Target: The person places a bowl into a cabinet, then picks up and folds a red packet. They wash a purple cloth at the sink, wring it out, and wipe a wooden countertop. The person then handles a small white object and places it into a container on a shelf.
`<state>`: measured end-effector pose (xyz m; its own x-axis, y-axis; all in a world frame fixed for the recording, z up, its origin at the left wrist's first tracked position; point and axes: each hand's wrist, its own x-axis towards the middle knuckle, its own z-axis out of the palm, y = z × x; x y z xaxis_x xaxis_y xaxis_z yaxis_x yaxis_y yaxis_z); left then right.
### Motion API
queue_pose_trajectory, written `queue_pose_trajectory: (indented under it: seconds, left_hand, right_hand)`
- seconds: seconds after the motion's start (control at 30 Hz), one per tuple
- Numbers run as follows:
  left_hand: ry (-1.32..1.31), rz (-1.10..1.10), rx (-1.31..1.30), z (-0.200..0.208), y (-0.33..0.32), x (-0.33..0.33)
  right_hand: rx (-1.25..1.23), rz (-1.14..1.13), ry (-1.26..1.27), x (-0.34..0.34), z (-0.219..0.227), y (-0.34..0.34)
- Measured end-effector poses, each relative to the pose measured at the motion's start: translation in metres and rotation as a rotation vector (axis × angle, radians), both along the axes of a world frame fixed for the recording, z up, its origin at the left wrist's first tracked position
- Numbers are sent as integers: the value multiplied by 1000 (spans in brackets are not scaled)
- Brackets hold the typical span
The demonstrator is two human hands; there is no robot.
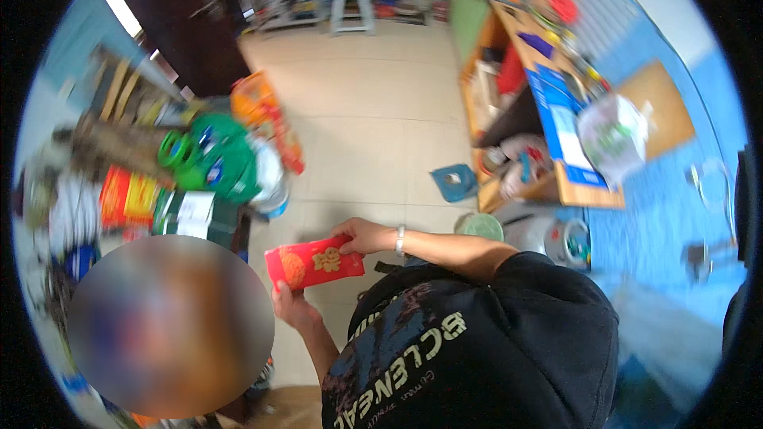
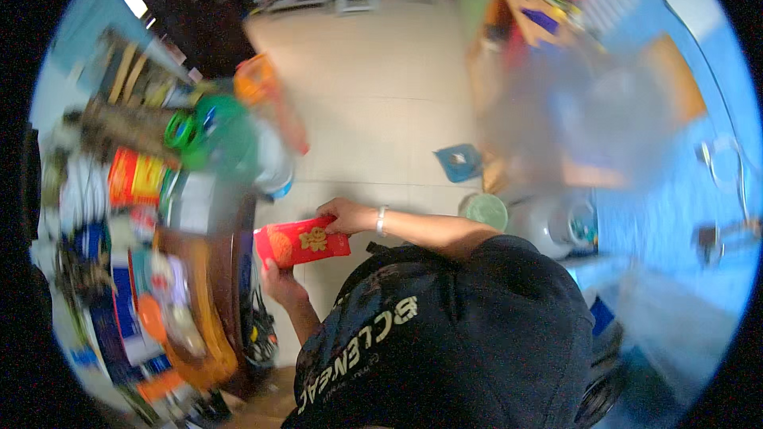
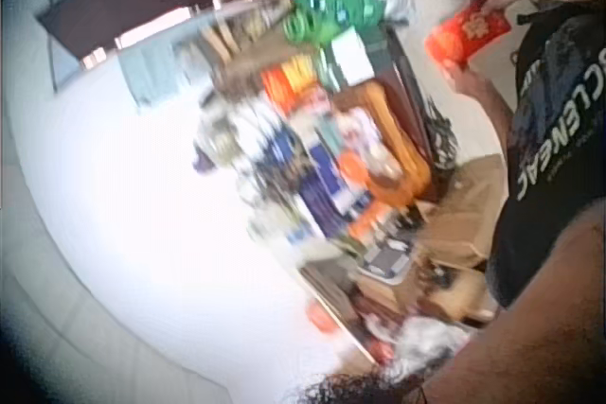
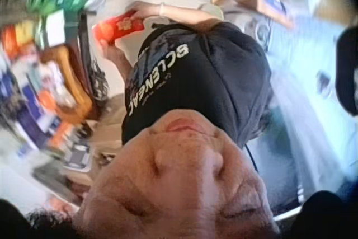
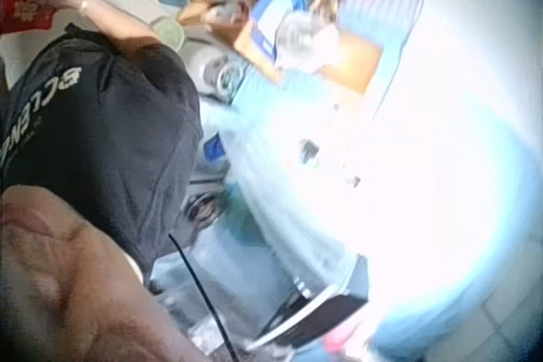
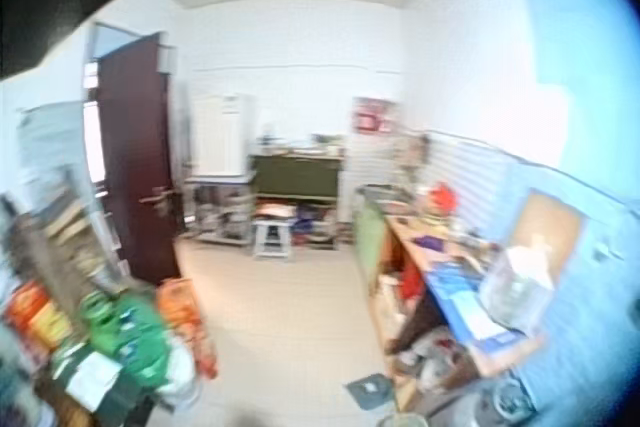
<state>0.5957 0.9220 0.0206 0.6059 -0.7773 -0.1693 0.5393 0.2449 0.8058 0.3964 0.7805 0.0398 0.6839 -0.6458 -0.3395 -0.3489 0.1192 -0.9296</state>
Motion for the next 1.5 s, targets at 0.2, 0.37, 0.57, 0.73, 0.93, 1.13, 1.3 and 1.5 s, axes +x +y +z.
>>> queue_pose_trajectory:
  seconds: [0.2, 0.37, 0.57, 0.73, 0.93, 1.13, 1.3, 1.5]
  left_hand:
    - [-232, -305, 113, -37, -47, -23]
    - [-322, -355, 250, -19, -86, -28]
    - [-385, -417, 366, -25, -88, -32]
    - [-360, -311, 448, -29, -71, -53]
    - [-208, -264, 501, -35, -86, -74]
    - [-175, -145, 568, -37, -47, -68]
    - [-153, -55, 636, -71, -14, -64]
    - [-269, -53, 799, -122, -4, -61]
  right_hand:
    - [-59, -321, 22, -83, -28, -7]
    - [108, -1578, -499, -212, -35, -25]
    - [3, -2023, -1029, -424, -70, -36]
    - [70, -1881, -1123, -563, -148, -18]
    - [233, -1854, -1138, -682, -194, 2]
    - [375, -1822, -738, -591, -186, -63]
    - [683, -1096, -792, -454, -180, -104]
    - [882, -1021, -240, -336, -155, -90]
